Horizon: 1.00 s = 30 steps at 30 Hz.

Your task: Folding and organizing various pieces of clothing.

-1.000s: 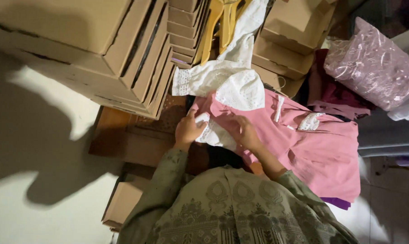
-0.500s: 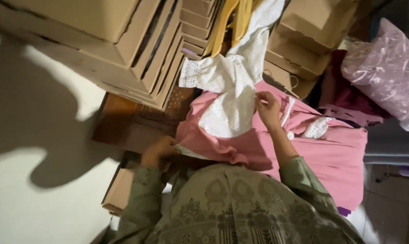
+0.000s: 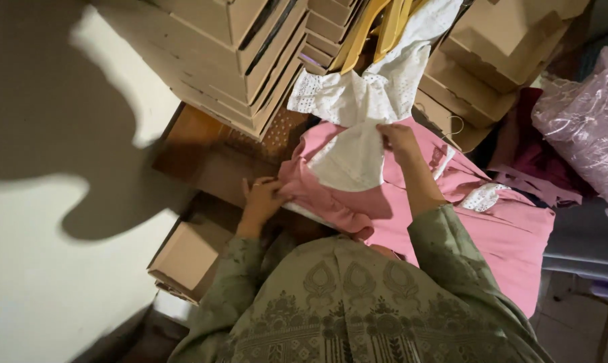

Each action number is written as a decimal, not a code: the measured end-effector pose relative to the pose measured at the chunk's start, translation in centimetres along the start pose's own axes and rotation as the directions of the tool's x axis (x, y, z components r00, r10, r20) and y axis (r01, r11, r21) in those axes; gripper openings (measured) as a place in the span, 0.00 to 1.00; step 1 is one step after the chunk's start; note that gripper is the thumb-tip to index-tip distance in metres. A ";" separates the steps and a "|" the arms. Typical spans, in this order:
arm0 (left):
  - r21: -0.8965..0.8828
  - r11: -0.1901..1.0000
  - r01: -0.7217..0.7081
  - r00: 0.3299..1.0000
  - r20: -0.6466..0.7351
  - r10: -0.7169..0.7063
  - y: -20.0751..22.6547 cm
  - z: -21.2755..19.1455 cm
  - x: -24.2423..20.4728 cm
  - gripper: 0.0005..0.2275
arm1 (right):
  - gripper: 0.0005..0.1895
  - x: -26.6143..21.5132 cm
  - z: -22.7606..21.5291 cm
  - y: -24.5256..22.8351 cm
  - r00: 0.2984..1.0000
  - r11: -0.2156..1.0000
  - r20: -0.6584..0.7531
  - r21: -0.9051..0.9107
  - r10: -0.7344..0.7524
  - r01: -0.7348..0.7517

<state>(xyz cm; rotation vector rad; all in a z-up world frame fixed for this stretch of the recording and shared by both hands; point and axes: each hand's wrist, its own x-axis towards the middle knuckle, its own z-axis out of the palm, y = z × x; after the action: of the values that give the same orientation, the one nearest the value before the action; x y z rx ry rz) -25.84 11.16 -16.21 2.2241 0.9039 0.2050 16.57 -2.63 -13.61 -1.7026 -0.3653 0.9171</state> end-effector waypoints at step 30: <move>0.190 0.869 0.456 0.763 -0.587 -0.272 0.5 7.4 -3.5 0.13 | 0.36 -14.4 -11.4 -8.2 0.918 0.496 0.303 0.856 -0.257 -0.144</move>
<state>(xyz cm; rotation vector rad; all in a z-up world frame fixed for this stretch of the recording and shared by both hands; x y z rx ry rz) -25.32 4.44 -20.94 2.2485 1.7889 0.5586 17.22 -16.98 0.51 -0.5262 -0.1514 1.1319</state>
